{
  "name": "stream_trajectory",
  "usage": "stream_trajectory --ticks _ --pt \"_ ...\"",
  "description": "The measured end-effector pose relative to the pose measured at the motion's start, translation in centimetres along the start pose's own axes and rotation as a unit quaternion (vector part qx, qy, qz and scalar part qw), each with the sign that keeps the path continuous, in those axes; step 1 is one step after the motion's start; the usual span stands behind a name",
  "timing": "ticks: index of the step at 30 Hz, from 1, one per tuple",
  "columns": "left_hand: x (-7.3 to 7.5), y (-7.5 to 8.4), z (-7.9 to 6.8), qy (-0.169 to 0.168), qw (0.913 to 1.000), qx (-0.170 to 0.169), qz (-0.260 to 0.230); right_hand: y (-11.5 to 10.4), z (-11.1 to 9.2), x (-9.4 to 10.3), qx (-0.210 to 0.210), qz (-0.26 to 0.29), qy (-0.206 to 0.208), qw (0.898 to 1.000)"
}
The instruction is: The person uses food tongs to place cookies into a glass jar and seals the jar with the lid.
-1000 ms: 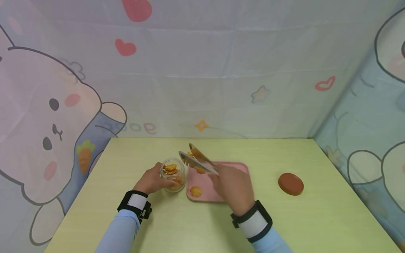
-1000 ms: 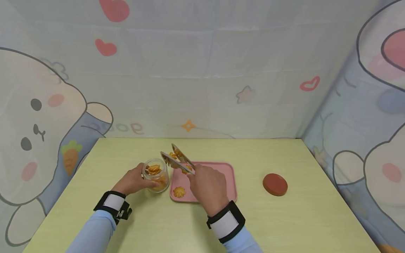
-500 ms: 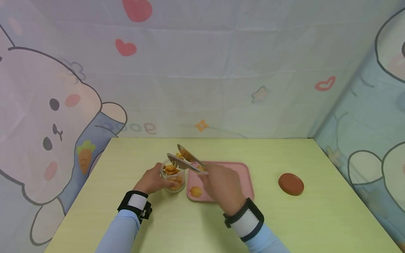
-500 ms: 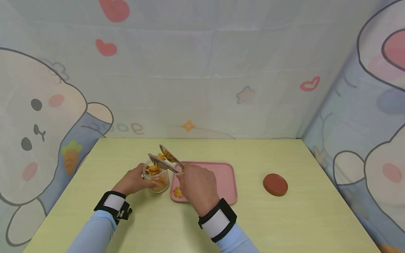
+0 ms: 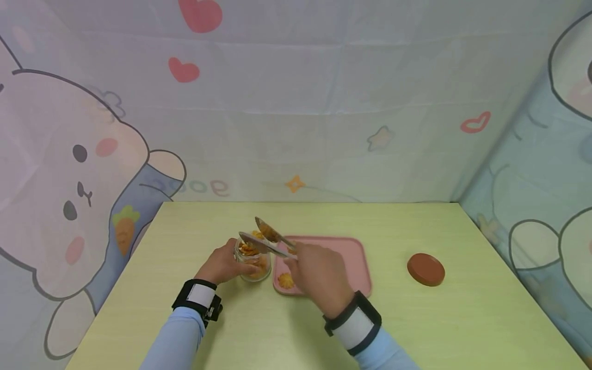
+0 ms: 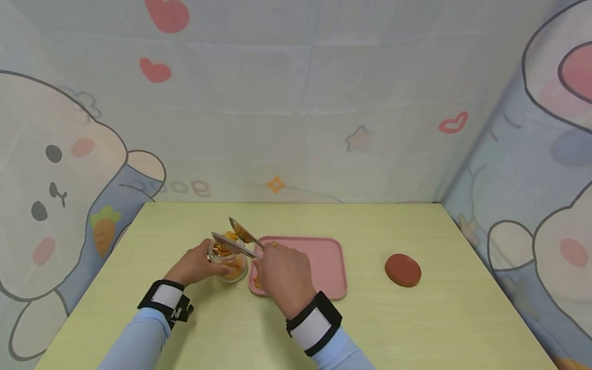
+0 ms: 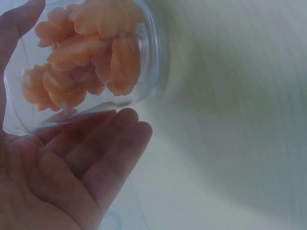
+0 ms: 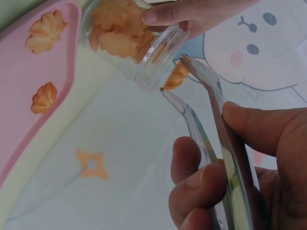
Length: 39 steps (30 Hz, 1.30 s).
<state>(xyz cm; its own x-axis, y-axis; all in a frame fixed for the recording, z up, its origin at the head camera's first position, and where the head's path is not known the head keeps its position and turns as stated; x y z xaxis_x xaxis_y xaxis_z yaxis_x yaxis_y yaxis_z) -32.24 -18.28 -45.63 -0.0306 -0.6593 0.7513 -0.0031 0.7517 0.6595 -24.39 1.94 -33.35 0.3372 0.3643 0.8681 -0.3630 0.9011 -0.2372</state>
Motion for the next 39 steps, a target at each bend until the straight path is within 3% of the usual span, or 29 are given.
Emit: stream_trajectory --ticks 12,31,39 --pt "-0.1 0.0 0.1 0.002 1.0 -0.001 0.007 1.8 0.0 0.4 -0.034 0.004 0.01 0.999" --pt "-0.1 -0.1 0.1 -0.001 1.0 -0.001 0.002 1.6 0.0 1.2 -0.009 -0.014 0.046 0.999" --pt "0.1 0.2 -0.1 0.001 1.0 -0.005 0.002 0.5 0.5 0.2 0.008 -0.057 0.001 0.998"
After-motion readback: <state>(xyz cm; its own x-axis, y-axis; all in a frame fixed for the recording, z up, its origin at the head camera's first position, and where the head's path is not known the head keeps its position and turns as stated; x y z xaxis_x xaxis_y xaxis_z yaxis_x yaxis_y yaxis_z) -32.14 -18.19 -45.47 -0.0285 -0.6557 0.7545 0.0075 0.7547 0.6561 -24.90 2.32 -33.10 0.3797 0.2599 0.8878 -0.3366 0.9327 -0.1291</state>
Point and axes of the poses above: each hand's wrist, its own z-axis towards the middle knuckle, its own x-axis out of the back of the hand, y = z × x, the point moved 8 cm from there along z, towards the middle knuckle, and after that the axes turned 8 degrees about y, right-handed, at the moved point
